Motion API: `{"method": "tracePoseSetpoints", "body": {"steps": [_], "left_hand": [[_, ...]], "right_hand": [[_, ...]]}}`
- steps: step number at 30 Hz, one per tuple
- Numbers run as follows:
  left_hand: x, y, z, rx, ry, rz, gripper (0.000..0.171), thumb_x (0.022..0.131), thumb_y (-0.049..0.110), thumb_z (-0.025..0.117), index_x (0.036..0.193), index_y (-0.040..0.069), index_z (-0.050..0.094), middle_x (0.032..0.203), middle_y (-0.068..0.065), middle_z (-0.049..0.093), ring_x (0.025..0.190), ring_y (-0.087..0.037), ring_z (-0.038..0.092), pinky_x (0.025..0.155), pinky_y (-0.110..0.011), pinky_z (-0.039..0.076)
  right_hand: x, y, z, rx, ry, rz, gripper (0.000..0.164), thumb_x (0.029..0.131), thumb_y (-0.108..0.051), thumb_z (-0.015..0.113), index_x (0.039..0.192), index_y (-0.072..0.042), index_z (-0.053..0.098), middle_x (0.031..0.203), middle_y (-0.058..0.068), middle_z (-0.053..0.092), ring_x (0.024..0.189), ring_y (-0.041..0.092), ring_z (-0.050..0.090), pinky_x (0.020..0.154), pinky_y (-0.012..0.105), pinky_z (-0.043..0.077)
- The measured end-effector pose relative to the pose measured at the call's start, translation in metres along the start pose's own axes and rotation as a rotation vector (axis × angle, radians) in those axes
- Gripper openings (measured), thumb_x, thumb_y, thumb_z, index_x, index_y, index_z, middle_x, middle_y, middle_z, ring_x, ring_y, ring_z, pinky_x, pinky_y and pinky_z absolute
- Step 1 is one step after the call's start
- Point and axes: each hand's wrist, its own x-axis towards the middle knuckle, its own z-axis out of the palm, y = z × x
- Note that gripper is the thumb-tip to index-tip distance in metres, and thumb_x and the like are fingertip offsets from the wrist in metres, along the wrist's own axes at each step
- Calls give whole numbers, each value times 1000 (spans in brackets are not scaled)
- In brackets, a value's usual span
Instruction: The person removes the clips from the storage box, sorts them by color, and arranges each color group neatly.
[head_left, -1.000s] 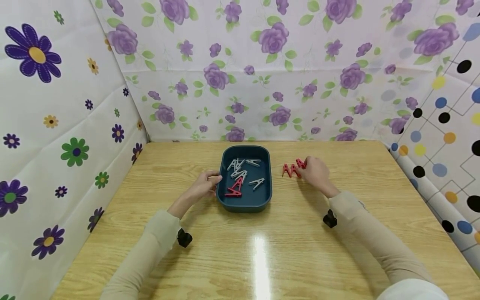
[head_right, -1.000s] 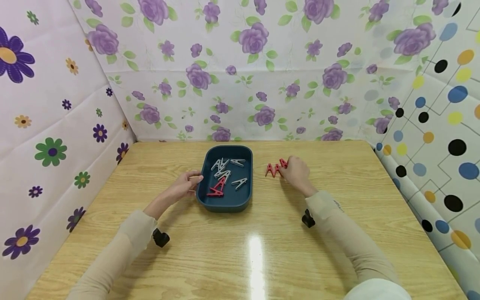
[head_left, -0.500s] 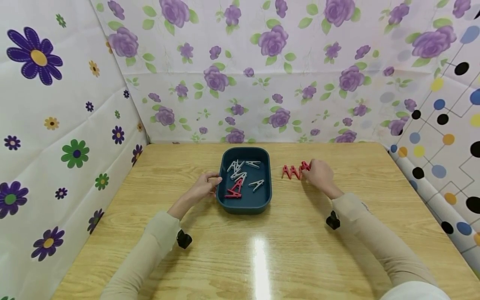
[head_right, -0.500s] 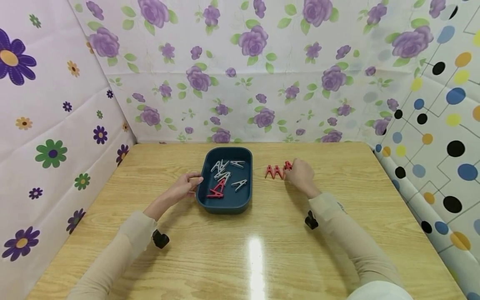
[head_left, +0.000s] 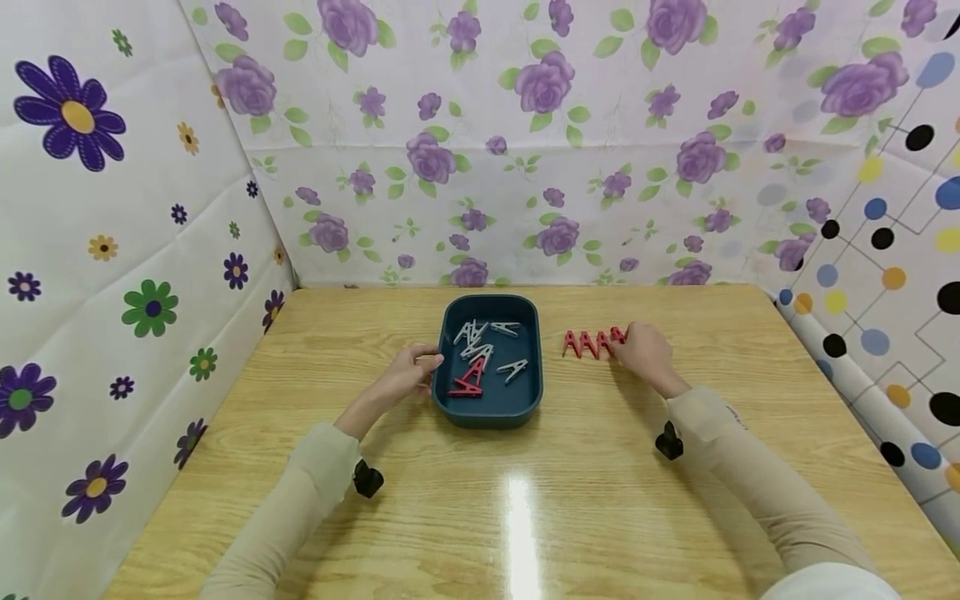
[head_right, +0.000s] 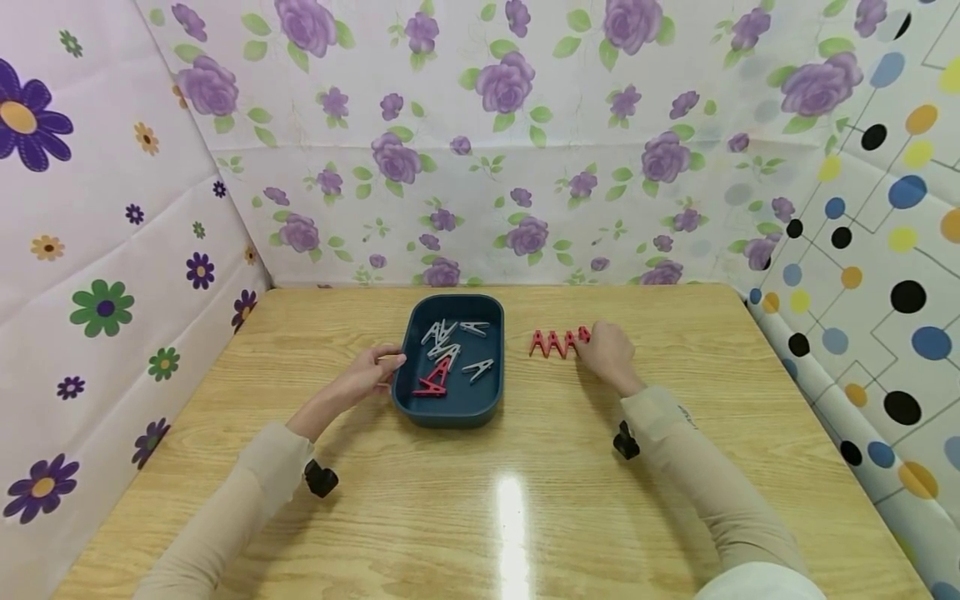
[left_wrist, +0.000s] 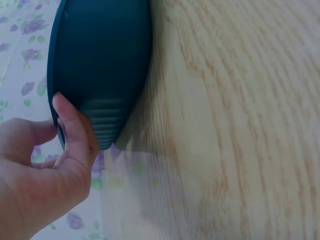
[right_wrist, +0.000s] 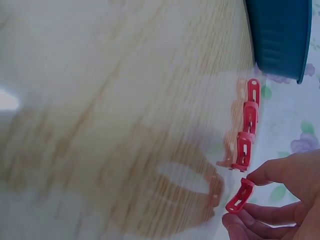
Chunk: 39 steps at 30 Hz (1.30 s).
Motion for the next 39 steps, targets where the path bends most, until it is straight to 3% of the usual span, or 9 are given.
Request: {"method": "tracePoseSetpoints", "body": {"steps": [6,17,39], "left_hand": [[0,-1,0,17,4,9,50,103,23,47,146,0,34,86,-6,56,62,-11,51,57,-26,48],[-2,0,0,11,-8,18,49,103,23,46,146,0,35,88,-6,57,63,-11,52,59,-27,48],[0,0,0,-1,5,6,47,103,21,47,144,-1,38,81,-3,58,61,-10,53,57,-27,48]], "right_hand": [[2,1,-1,-32,-25,51,47,93,-26,58,52,-15,40,44,-4,35,40,11,32,37,23,23],[5,3,0,-57,-52,42,46,94,-25,57,51,-16,43,45,-3,38,41,12,36,38,23,27],[5,6,5,3,-8,-25,45,95,-24,57,54,-14,39,46,-4,28,42,10,27,38,23,21]]}}
